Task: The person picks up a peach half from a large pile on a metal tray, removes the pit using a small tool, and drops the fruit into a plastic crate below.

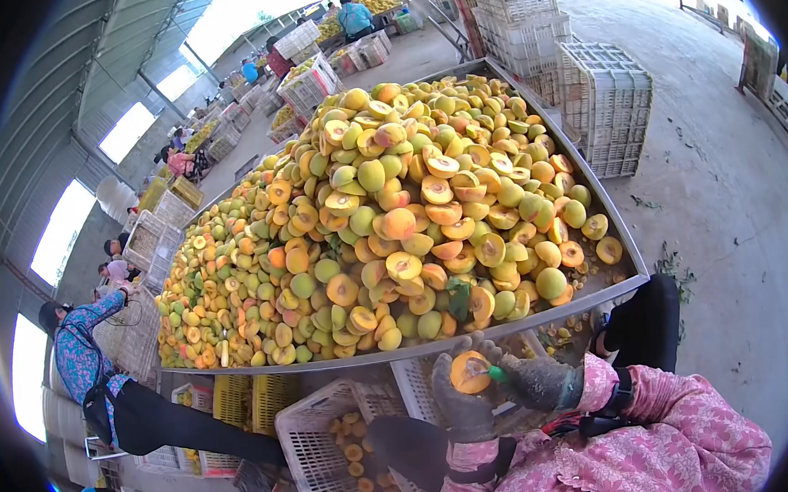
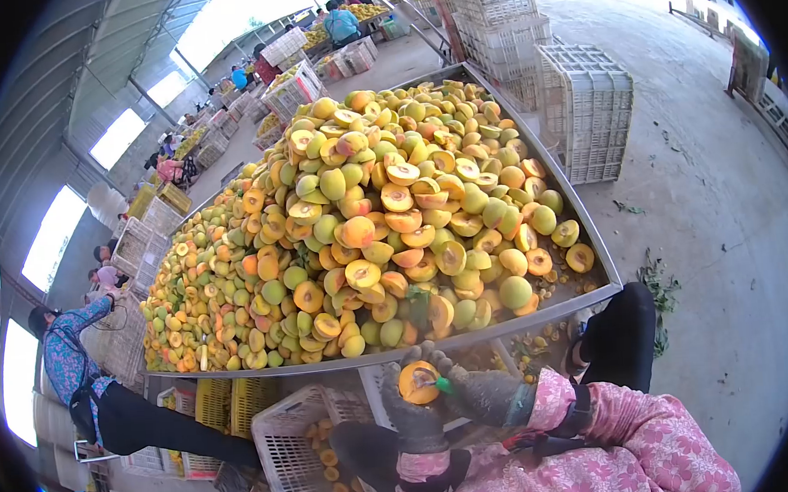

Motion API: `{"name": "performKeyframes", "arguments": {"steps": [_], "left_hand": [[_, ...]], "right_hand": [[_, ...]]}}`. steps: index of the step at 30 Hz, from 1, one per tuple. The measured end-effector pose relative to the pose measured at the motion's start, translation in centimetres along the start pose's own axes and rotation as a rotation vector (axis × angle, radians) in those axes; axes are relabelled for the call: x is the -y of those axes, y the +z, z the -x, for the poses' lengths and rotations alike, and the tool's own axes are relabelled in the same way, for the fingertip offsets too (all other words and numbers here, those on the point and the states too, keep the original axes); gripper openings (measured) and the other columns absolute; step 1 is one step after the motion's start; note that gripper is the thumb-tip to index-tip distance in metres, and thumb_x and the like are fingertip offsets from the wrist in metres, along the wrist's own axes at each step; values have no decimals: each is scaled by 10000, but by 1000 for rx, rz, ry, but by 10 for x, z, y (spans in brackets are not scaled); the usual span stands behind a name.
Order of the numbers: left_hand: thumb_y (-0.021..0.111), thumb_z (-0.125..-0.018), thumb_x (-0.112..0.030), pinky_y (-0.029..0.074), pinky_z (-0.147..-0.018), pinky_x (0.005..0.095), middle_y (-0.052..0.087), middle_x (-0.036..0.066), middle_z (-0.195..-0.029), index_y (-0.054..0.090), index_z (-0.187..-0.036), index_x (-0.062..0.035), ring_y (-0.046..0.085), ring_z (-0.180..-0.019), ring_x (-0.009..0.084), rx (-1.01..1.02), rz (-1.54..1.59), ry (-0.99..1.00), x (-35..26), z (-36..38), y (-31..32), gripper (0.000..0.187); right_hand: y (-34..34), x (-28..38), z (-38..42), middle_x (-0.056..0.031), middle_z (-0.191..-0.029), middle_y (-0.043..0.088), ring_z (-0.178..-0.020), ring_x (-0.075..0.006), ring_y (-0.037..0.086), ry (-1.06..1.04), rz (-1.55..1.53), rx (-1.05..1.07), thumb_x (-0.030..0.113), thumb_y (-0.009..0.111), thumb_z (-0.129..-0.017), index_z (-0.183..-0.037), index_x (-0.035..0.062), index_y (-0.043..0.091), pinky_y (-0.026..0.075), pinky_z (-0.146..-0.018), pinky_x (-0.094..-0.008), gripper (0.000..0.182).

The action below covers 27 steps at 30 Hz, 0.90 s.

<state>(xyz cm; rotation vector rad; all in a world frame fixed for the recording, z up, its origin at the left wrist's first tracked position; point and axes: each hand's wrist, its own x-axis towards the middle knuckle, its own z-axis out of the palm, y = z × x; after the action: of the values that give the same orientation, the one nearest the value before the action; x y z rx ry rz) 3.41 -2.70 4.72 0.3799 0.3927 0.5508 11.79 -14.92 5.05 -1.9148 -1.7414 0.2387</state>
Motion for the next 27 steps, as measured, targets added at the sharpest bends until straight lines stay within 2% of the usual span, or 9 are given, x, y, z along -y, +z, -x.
{"name": "performKeyframes", "arguments": {"steps": [4,9,11,13,15,19,21,24,27], "left_hand": [[445,-865,-360,444,-888,445,542,205,-1134,516,-1102,26,541,-1000,331,10,-37,43,7,-5,-10,458],[443,-874,-332,469,-849,415,576,156,-1062,561,-1020,11,569,-931,298,-50,-172,145,9,6,4,391],[426,-894,-326,465,-862,452,566,181,-1070,524,-1055,16,561,-943,312,42,47,122,12,-5,-10,391],[440,-886,-332,462,-868,458,548,190,-1100,525,-1053,18,552,-957,321,16,76,152,12,-4,-5,397],[434,-885,-317,462,-873,456,528,195,-1133,515,-1064,21,545,-965,322,27,180,154,13,-11,-14,391],[496,-828,-217,444,-900,418,509,166,-1161,527,-1074,-1,506,-1010,292,130,143,108,13,-14,-19,329],[507,-816,-213,442,-891,426,511,171,-1162,540,-1050,8,506,-995,304,74,144,98,16,-16,-23,324],[510,-816,-240,445,-880,421,526,175,-1144,554,-1029,4,512,-981,295,24,91,120,18,-12,-22,326],[502,-832,-284,450,-871,415,543,165,-1126,562,-1021,-8,518,-977,290,64,124,93,17,-10,-19,340]], "right_hand": [[13,-5,-7,-208,-1268,430,-1099,-250,515,435,-608,285,305,417,-928,-1381,-27,136,430,-896,-347,628],[80,-46,11,-176,-1107,530,-937,-215,589,-93,-669,15,265,410,-943,-1406,5,79,486,-763,-332,626],[47,-10,5,-161,-1049,548,-870,-216,599,74,-999,-47,253,504,-904,-1403,8,102,483,-747,-327,686],[127,-78,0,-167,-1025,536,-812,-256,593,-73,-567,9,372,677,-750,-1405,30,138,479,-692,-331,915],[38,-33,-4,-98,-1386,305,-1104,-176,461,266,-434,426,274,356,-965,-1357,4,251,339,-998,-302,488],[97,-54,5,-81,-1246,461,-990,-153,509,-75,-431,-184,338,381,-956,-1303,28,350,414,-913,-289,466],[63,-25,-1,-60,-1125,534,-920,-123,512,732,-1765,35,404,397,-942,-1255,30,399,444,-844,-283,487],[136,-74,2,-177,-1002,568,-891,-277,593,119,-748,-75,223,460,-884,-1274,61,354,485,-725,-341,435],[76,-38,5,-182,-942,590,-826,-309,608,134,-490,-49,217,442,-882,-1236,54,377,491,-694,-371,395]]}}
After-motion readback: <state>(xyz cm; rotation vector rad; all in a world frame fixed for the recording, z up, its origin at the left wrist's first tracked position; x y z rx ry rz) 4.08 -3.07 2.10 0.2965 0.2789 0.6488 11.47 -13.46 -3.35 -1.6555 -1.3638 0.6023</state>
